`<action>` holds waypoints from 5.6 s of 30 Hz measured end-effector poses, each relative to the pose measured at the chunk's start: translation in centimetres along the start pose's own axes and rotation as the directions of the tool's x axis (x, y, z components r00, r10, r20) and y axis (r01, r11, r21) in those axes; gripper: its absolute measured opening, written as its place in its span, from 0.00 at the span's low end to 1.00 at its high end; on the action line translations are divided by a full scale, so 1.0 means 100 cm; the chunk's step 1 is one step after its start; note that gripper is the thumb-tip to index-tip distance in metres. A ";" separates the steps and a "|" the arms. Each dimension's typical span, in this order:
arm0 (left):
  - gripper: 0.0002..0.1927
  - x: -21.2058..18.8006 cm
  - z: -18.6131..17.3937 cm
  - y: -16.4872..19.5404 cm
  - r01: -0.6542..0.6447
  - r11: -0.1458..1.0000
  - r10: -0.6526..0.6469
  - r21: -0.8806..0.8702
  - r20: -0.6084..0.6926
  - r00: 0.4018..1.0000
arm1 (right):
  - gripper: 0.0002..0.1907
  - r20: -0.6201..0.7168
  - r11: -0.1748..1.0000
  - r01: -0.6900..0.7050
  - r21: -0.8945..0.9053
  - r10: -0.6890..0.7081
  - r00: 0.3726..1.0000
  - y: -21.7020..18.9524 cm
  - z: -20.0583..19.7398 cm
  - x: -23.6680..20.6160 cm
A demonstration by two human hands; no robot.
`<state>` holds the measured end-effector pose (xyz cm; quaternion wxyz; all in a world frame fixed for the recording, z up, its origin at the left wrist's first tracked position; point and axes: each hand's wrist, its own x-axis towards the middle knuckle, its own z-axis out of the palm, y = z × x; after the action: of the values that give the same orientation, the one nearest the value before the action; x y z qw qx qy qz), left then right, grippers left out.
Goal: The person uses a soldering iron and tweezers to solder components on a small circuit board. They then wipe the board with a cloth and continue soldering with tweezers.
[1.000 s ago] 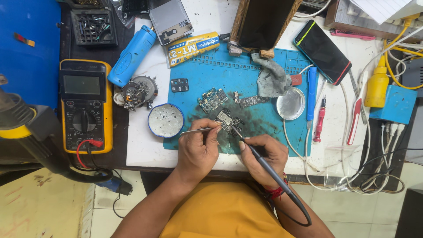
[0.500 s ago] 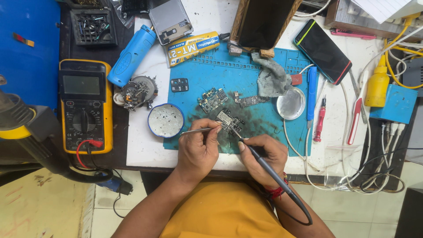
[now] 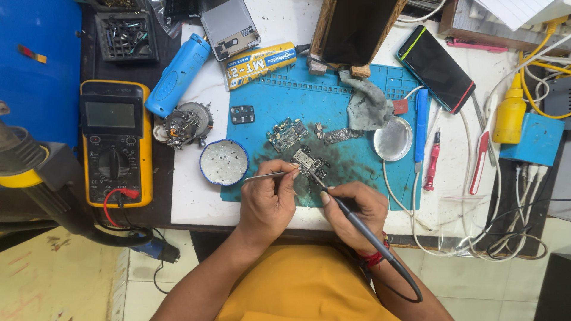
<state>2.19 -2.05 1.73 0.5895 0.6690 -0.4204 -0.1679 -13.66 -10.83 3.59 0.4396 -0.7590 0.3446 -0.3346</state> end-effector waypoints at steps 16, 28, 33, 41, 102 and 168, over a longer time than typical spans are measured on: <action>0.06 0.001 0.000 0.000 -0.032 0.999 0.032 0.022 -0.008 0.999 | 0.05 0.007 1.000 0.013 -0.024 -0.013 1.000 0.001 -0.001 0.001; 0.06 0.001 0.000 0.000 -0.032 0.999 0.033 0.017 -0.007 0.999 | 0.05 0.003 1.000 0.024 -0.014 -0.024 1.000 0.001 -0.002 0.001; 0.06 0.001 0.000 0.000 -0.026 1.000 0.026 0.010 -0.004 1.000 | 0.04 0.017 1.000 0.020 0.000 -0.020 1.000 0.001 -0.002 0.001; 0.06 0.000 0.000 -0.001 -0.023 1.000 0.023 0.013 -0.003 1.000 | 0.04 0.019 1.000 0.018 -0.004 -0.018 1.000 0.000 -0.003 0.001; 0.06 -0.002 0.001 -0.001 0.007 1.000 -0.007 0.016 0.002 1.000 | 0.04 0.018 0.999 0.000 0.045 -0.001 1.000 0.006 -0.007 -0.006; 0.06 -0.002 0.001 0.000 0.018 1.000 -0.018 0.008 0.000 1.000 | 0.04 -0.030 0.998 -0.050 0.046 0.052 0.998 0.009 -0.004 -0.009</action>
<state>1.98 -1.99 1.67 0.5852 0.6752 -0.4149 -0.1717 -14.71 -10.60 2.80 0.4598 -0.7345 0.3629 -0.3427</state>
